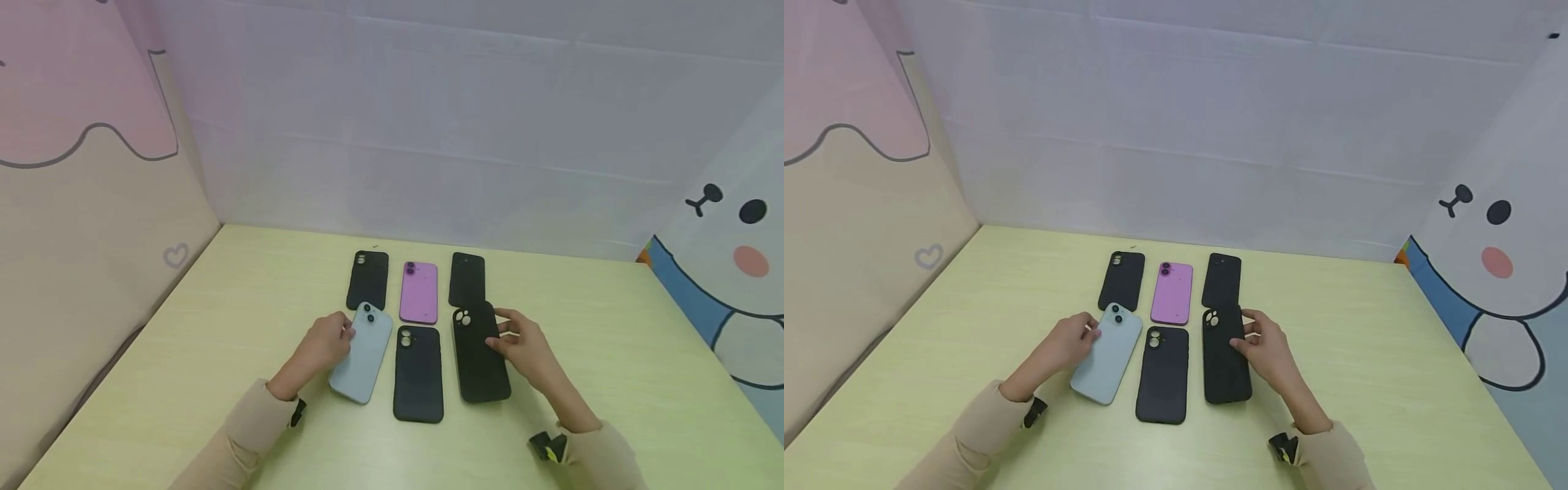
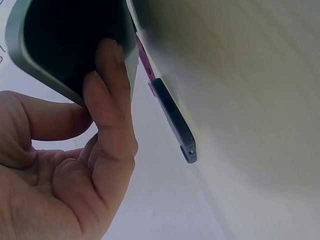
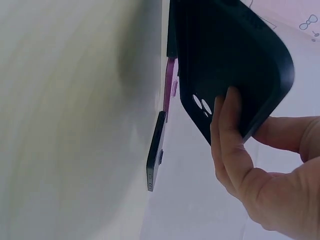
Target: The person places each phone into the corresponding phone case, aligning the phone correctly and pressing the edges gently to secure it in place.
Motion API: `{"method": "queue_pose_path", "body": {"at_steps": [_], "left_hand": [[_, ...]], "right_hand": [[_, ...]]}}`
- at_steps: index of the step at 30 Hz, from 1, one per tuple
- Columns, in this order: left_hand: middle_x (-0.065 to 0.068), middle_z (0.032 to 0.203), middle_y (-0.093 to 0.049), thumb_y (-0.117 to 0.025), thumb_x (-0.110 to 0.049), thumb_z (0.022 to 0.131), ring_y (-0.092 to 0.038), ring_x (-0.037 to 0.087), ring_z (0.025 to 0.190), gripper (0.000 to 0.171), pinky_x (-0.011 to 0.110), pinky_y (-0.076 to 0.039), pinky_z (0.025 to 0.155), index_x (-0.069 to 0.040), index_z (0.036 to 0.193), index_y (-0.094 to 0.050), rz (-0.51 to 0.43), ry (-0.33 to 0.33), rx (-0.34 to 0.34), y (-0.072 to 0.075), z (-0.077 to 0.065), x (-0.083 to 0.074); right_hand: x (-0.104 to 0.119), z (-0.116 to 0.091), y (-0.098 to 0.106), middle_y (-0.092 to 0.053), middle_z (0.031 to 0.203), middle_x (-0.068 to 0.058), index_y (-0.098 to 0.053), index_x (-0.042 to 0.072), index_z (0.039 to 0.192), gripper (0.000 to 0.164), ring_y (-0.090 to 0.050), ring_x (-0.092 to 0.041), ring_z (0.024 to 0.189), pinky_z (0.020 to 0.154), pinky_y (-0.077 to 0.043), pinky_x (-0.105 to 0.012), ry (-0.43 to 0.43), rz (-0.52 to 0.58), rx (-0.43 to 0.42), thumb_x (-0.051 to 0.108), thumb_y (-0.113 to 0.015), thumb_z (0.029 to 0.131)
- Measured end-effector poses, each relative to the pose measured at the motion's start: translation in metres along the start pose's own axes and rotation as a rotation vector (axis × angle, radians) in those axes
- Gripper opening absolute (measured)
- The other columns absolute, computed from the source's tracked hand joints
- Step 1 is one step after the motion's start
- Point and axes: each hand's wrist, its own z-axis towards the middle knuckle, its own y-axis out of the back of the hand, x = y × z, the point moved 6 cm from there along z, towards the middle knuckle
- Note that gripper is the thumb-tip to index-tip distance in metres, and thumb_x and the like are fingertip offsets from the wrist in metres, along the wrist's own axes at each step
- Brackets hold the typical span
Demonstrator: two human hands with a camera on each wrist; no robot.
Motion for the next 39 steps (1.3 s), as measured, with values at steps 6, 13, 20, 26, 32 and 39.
{"method": "queue_pose_path", "body": {"at_steps": [6,13,20,26,32,39], "left_hand": [[0.015,0.091,-0.063,-0.050,-0.010,0.092,-0.052,0.017,0.070,0.021,0.026,-0.044,0.057,0.006,0.104,-0.056,-0.018,-0.007,-0.041,0.003,0.000,-0.001],[0.015,0.089,-0.062,-0.049,-0.010,0.092,-0.051,0.017,0.068,0.021,0.024,-0.041,0.055,0.005,0.105,-0.055,-0.073,-0.023,-0.096,0.007,0.001,-0.002],[0.017,0.090,-0.062,-0.048,-0.008,0.092,-0.054,0.018,0.069,0.021,0.026,-0.044,0.056,0.006,0.106,-0.054,-0.125,-0.048,-0.133,0.012,0.002,-0.008],[0.020,0.096,-0.063,-0.048,-0.009,0.092,-0.059,0.022,0.079,0.022,0.030,-0.050,0.064,0.006,0.108,-0.053,-0.174,-0.053,-0.159,0.017,0.002,-0.012],[0.020,0.098,-0.063,-0.048,-0.011,0.093,-0.059,0.023,0.082,0.021,0.031,-0.049,0.066,0.004,0.107,-0.052,-0.212,-0.044,-0.180,0.020,0.002,-0.015],[0.021,0.105,-0.062,-0.047,-0.011,0.094,-0.060,0.025,0.089,0.022,0.033,-0.051,0.070,0.004,0.110,-0.052,-0.261,-0.043,-0.192,0.020,0.002,-0.021]], "right_hand": [[0.004,0.000,0.002,-0.058,0.103,-0.024,-0.034,-0.004,0.134,0.056,-0.063,-0.015,0.081,0.066,-0.051,-0.022,0.022,-0.003,-0.025,-0.001,-0.059,0.084],[0.009,-0.001,0.005,-0.058,0.104,-0.026,-0.036,-0.004,0.133,0.054,-0.062,-0.011,0.075,0.063,-0.048,-0.017,0.039,0.003,-0.064,-0.003,-0.059,0.084],[0.013,-0.002,0.006,-0.059,0.106,-0.025,-0.040,-0.003,0.131,0.050,-0.064,-0.007,0.076,0.064,-0.048,-0.015,0.053,0.036,-0.095,-0.001,-0.059,0.084],[0.017,-0.002,0.008,-0.059,0.105,-0.024,-0.041,0.002,0.132,0.050,-0.059,0.005,0.070,0.060,-0.046,-0.016,0.066,0.098,-0.160,-0.001,-0.059,0.085],[0.021,-0.003,0.009,-0.061,0.099,-0.014,-0.040,0.007,0.134,0.052,-0.060,0.008,0.076,0.069,-0.049,-0.012,0.067,0.157,-0.190,0.003,-0.060,0.086],[0.026,-0.005,0.005,-0.057,0.083,0.012,-0.041,0.006,0.133,0.053,-0.061,0.003,0.076,0.070,-0.050,-0.014,0.049,0.312,-0.193,0.002,-0.060,0.085]]}}
